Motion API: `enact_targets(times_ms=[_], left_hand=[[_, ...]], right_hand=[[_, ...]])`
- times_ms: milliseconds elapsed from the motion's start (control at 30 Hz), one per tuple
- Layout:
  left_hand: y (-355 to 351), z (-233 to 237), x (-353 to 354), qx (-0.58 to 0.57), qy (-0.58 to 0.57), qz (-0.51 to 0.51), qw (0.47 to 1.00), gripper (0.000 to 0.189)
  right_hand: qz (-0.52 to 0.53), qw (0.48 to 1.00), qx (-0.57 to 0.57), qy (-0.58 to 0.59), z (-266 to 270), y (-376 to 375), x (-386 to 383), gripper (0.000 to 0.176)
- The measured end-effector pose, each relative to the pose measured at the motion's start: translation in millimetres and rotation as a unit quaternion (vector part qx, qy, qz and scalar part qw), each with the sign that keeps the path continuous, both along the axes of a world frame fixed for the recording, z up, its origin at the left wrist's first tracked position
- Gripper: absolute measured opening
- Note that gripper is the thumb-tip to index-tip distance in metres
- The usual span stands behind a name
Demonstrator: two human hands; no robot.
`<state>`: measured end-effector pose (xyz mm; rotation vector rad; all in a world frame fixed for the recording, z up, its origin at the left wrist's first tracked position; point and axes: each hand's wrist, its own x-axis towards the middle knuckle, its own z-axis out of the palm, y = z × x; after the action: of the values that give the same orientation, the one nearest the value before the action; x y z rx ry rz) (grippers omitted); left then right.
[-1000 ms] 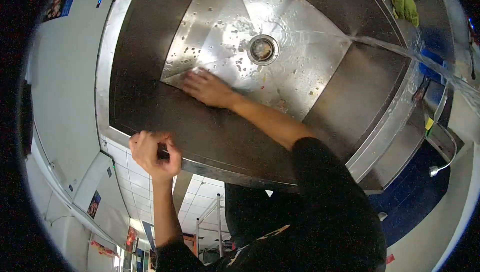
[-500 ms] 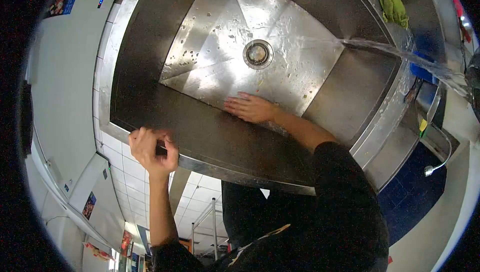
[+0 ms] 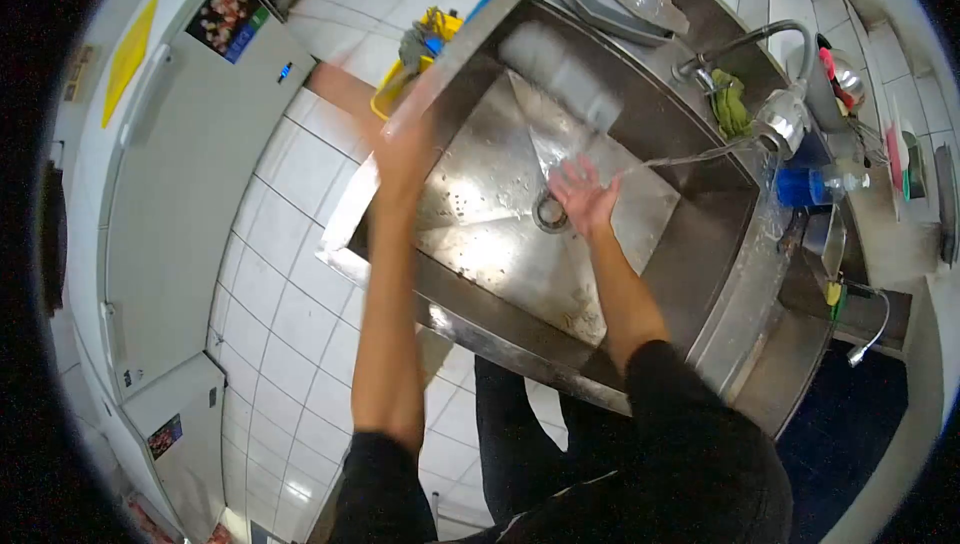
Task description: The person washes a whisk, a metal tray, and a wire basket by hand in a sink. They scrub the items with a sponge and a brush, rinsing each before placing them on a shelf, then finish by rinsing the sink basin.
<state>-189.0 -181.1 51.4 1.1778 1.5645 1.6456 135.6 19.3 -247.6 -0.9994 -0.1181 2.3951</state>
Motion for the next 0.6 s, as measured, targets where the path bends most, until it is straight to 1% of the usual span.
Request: enact_targets(times_ms=[33, 67, 100, 133, 167, 200, 233, 267, 300, 333, 367, 400, 433, 467, 500, 533, 600], left_hand=[[104.8, -69.5, 15.8, -0.042, 0.169, 0.294, 0.94, 0.095], [134.5, -68.9, 23.9, -0.125, 0.195, 0.115, 0.966, 0.104], [156.9, -107.1, 40.5, -0.019, 0.376, 0.099, 0.921, 0.103], [173.3, -141.7, 59.0, -0.047, 0.333, 0.069, 0.939, 0.104], [180.7, -173.4, 73.4, -0.178, 0.361, 0.07, 0.913, 0.103], [180.2, -188.7, 80.5, -0.176, 0.361, 0.069, 0.913, 0.103], [172.1, -205.1, 86.8, -0.238, 0.343, 0.03, 0.908, 0.099], [171.9, -218.8, 90.9, -0.295, 0.326, -0.012, 0.898, 0.095], [174.0, -233.1, 89.8, -0.298, 0.326, -0.019, 0.897, 0.095], [171.1, -247.9, 86.3, -0.295, 0.269, -0.028, 0.916, 0.092], [163.0, -265.2, 85.5, -0.295, 0.211, -0.037, 0.931, 0.089], [159.7, -280.9, 84.8, -0.308, 0.207, -0.042, 0.928, 0.089], [161.4, -292.8, 82.3, -0.316, 0.196, -0.041, 0.928, 0.088], [158.6, -303.8, 82.3, -0.324, 0.183, -0.038, 0.927, 0.087], [157.4, -306.8, 82.7, -0.366, 0.208, -0.046, 0.906, 0.088], [154.2, -309.0, 83.8, -0.373, 0.205, -0.047, 0.904, 0.088], [148.9, -311.3, 83.2, -0.408, 0.218, -0.066, 0.884, 0.088]], right_hand=[[-0.117, 0.993, -0.011, 0.018, 37.4, 3.8, -51.2, 0.098], [-0.234, 0.971, -0.021, 0.039, 64.8, 12.2, -85.3, 0.115], [-0.179, 0.983, 0.041, -0.007, 48.3, 26.6, -94.9, 0.134], [-0.179, 0.983, 0.05, 0.004, 49.3, 38.4, -104.6, 0.134], [-0.153, 0.984, 0.068, -0.061, 45.1, 41.0, -109.1, 0.131], [-0.129, 0.979, 0.085, -0.13, 39.3, 48.5, -106.6, 0.127], [-0.043, 0.979, 0.101, -0.174, 24.7, 61.6, -101.9, 0.118], [-0.003, 0.97, 0.123, -0.209, 7.6, 70.8, -100.8, 0.106], [0.043, 0.959, 0.141, -0.241, 1.6, 70.8, -112.6, 0.094], [0.041, 0.961, 0.13, -0.242, -2.3, 74.7, -122.3, 0.094], [0.061, 0.959, 0.166, -0.223, -7.6, 75.4, -131.5, 0.093], [0.083, 0.954, 0.204, -0.204, -15.7, 78.3, -135.7, 0.094], [0.084, 0.956, 0.193, -0.206, -24.7, 82.0, -136.3, 0.094], [0.118, 0.949, 0.211, -0.204, -33.2, 82.4, -137.7, 0.087], [0.15, 0.94, 0.232, -0.198, -42.9, 86.2, -141.3, 0.082], [0.154, 0.941, 0.226, -0.199, -51.5, 87.4, -141.6, 0.082], [0.188, 0.945, 0.207, -0.171, -66.0, 88.2, -140.6, 0.088]])
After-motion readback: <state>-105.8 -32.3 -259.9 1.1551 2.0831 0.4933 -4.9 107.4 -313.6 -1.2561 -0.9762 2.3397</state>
